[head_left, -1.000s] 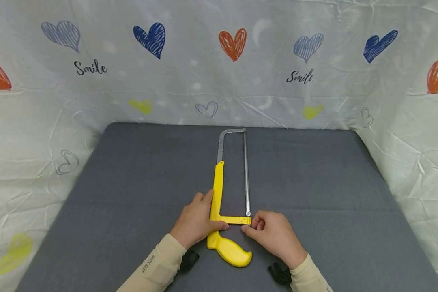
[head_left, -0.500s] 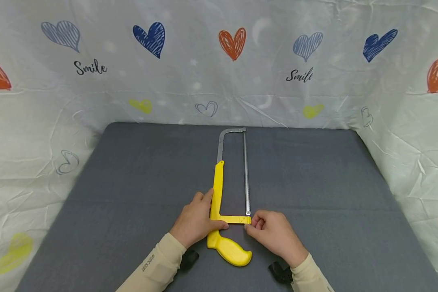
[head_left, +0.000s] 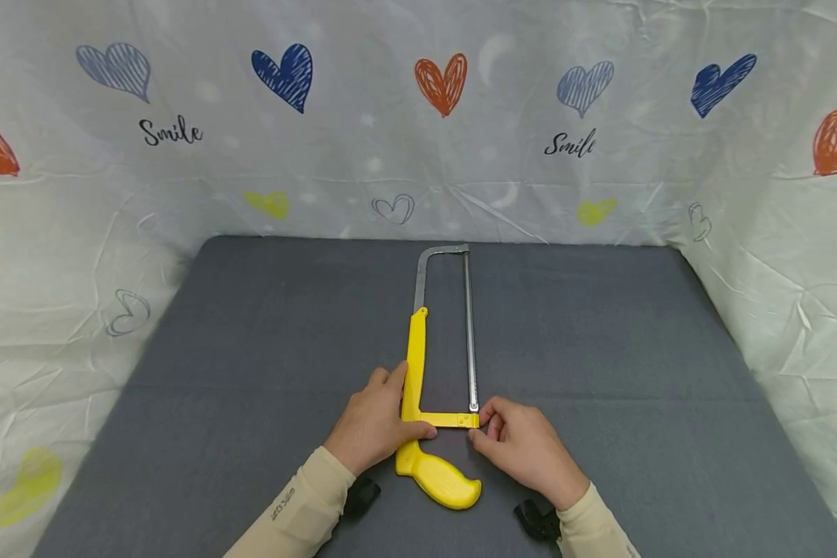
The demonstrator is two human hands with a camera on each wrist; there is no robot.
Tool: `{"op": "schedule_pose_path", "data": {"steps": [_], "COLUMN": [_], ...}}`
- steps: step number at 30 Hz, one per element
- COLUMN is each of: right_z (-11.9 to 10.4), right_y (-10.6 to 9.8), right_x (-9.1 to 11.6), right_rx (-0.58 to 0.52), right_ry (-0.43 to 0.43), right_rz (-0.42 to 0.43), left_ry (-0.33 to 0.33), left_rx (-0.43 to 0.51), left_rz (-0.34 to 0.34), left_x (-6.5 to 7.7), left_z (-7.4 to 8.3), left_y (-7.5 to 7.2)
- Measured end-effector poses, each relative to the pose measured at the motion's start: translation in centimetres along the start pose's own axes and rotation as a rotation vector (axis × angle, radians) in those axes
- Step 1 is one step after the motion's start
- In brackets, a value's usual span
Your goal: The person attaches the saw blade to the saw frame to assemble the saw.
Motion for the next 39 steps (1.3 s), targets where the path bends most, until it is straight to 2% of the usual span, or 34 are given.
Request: {"op": "schedule_pose_path", "data": {"steps": [11, 20, 39], "right_z": [-0.06, -0.09, -0.03], "right_y": [0.01, -0.16, -0.03], "right_x": [-0.11, -0.02, 0.01], "right_rx": [-0.006, -0.007, -0.013], "right_ry": [-0.026, -0.039, -0.042], "right_rz": [-0.026, -0.014, -0.031], "left_ry": [0.004, 0.001, 0.002], "left_rx": [0.010, 0.004, 0.014], "left_rz": [-0.004, 0.002, 0.001], "left_x": [0.05, 0.08, 0.10], "left_z": [0.14, 0.13, 0.06], "left_y": [-0.15, -0.25, -0.10]}}
Point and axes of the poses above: each hand's wrist, its own x-axis away from the middle knuckle, its own y-axis out of the palm, z = x × y, the point moved 9 cm from there along -x, towards the middle knuckle, and after that the axes turned 9 degrees about -y, right-handed, at the moved point
